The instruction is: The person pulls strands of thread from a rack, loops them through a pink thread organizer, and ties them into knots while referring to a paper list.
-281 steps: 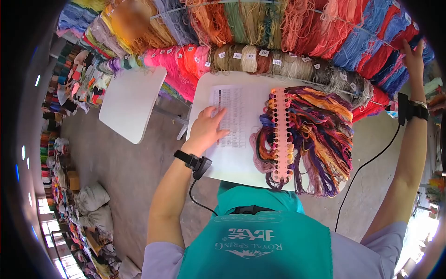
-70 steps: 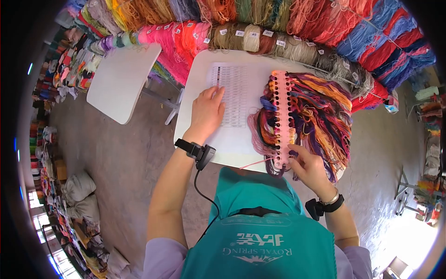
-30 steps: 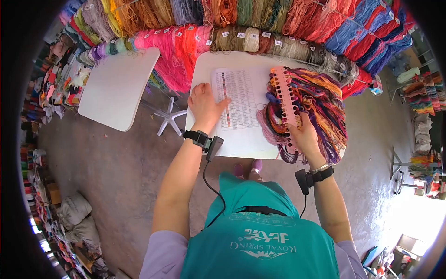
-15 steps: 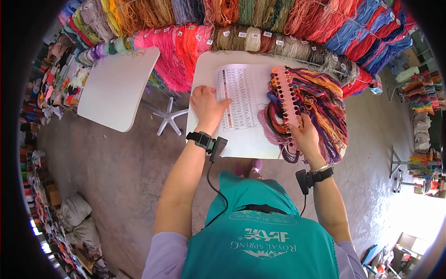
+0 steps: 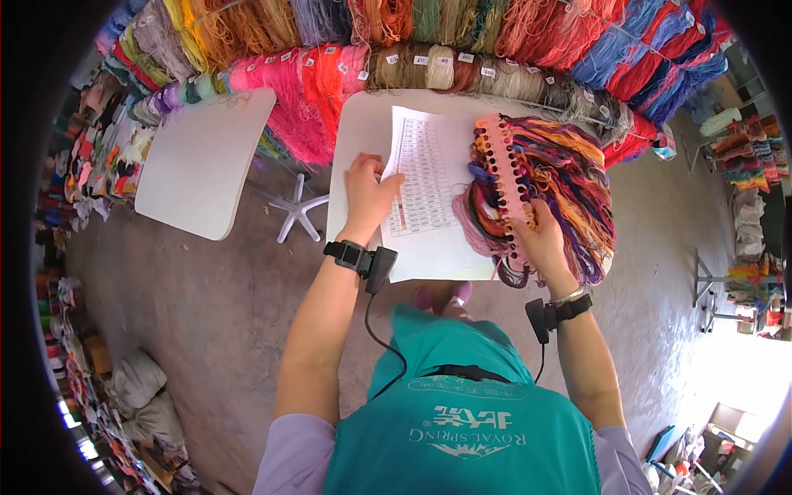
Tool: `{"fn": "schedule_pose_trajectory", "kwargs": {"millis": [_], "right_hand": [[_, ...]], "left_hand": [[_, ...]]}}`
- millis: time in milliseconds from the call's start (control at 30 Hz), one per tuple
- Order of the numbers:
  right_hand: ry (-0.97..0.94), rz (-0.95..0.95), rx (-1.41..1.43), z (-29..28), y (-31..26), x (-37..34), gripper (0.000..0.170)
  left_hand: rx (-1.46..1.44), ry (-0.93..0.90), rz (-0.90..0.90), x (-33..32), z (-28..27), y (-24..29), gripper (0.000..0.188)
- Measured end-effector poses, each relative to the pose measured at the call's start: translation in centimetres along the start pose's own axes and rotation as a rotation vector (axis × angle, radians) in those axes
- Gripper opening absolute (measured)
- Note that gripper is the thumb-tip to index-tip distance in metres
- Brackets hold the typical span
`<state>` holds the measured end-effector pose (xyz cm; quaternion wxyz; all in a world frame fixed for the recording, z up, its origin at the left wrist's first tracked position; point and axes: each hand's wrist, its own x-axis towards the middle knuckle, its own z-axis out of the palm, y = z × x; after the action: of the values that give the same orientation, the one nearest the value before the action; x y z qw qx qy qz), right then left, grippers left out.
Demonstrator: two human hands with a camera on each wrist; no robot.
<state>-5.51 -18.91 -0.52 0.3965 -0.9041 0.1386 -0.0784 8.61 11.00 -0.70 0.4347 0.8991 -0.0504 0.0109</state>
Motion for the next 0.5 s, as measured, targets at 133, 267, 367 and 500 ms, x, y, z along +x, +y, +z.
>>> {"fn": "schedule_pose_trajectory", "kwargs": {"millis": [133,267,367,500], "right_hand": [[-0.097,0.111,0.430,-1.6,-0.5,-0.2,0.032],[-0.052,0.135,0.633,-5.1,-0.6,-1.7,0.027],[0.050,0.111,0.738,-8.8,1.2,-3.0,0.034],[0.178,0.048,0.912,-15.7,3.9,-5.7,0.030]], "left_hand": [[-0.675,-0.208,-0.213,-0.7,-1.0,2.3,0.033],[-0.985,-0.239,-0.200,-1.5,-0.5,4.0,0.035],[-0.989,-0.332,-0.266,-2.1,-0.2,6.4,0.033],[-0.993,-0.421,-0.224,-3.4,1.6,10.7,0.031]]}}
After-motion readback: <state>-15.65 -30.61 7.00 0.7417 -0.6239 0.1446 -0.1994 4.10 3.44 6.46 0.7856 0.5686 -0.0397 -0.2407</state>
